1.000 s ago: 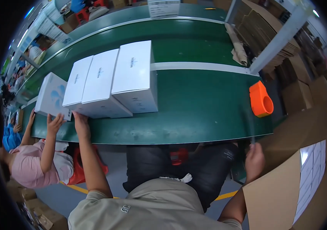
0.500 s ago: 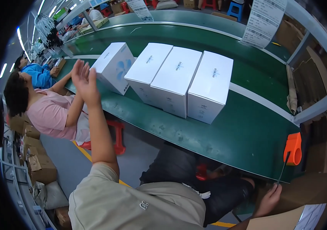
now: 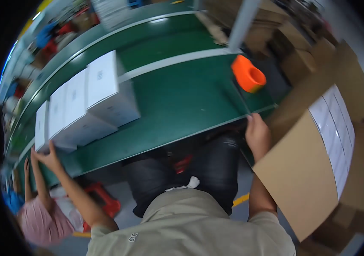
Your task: The person sorts black cylindrical items, marks them with a marker pen, then packs white product boxes into larger cardboard cartons by hand on a production line.
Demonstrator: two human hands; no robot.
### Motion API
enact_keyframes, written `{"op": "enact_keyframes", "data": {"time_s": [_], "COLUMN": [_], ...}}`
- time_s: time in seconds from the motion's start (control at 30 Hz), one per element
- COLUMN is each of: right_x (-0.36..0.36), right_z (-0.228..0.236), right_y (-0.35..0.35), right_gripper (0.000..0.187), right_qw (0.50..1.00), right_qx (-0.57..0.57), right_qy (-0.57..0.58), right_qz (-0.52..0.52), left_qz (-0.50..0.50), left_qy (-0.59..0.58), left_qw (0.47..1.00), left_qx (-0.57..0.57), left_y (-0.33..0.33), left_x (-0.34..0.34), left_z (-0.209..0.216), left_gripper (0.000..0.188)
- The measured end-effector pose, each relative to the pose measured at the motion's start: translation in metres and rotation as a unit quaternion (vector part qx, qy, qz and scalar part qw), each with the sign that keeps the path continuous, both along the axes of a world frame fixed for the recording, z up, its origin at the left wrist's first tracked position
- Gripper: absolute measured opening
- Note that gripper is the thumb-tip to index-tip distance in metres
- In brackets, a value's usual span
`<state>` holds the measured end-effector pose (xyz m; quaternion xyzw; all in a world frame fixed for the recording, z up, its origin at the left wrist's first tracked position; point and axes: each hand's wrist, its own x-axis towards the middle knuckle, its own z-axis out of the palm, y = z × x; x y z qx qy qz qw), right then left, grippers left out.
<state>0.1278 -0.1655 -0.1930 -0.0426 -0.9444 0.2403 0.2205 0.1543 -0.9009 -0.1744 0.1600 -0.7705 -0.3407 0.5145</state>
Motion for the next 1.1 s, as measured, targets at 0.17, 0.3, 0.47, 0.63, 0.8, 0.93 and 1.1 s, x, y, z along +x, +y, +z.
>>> {"op": "enact_keyframes", "data": {"time_s": [0.17, 0.3, 0.47, 0.63, 0.8, 0.93, 1.1], "right_x": [0.015, 0.012, 0.018, 0.023, 0.040, 0.045, 0.052], "right_z": [-0.015, -0.028, -0.027, -0.041, -0.001, 0.000, -0.004], "right_y": [0.034, 0.053, 0.037, 0.021, 0.000, -0.004, 0.005], "right_gripper": [0.025, 0.023, 0.019, 0.018, 0.015, 0.009, 0.007], "right_qw": [0.993, 0.987, 0.918, 0.966, 0.997, 0.996, 0.994], "right_qx": [0.004, -0.042, -0.362, -0.214, -0.022, 0.053, 0.088], "right_qy": [-0.110, -0.151, -0.159, -0.139, -0.049, -0.031, -0.003], "right_qz": [-0.045, -0.035, 0.035, 0.038, 0.047, 0.065, 0.058], "left_qz": [-0.143, 0.041, -0.266, -0.609, -0.603, -0.596, -0.642], "left_qy": [0.058, 0.063, 0.161, -0.041, -0.018, 0.012, 0.008], "left_qw": [0.970, 0.995, 0.929, 0.718, 0.655, 0.636, 0.651], "left_qx": [0.188, -0.072, -0.203, -0.335, -0.455, -0.489, -0.405], "left_y": [0.032, 0.107, 0.233, 0.402, 0.510, 0.533, 0.533], "left_x": [-0.023, -0.034, -0.021, -0.061, -0.081, -0.109, -0.119], "left_z": [-0.016, 0.034, 0.067, 0.050, 0.037, 0.002, -0.013], "left_gripper": [0.065, 0.055, 0.041, 0.044, 0.038, 0.032, 0.022]}}
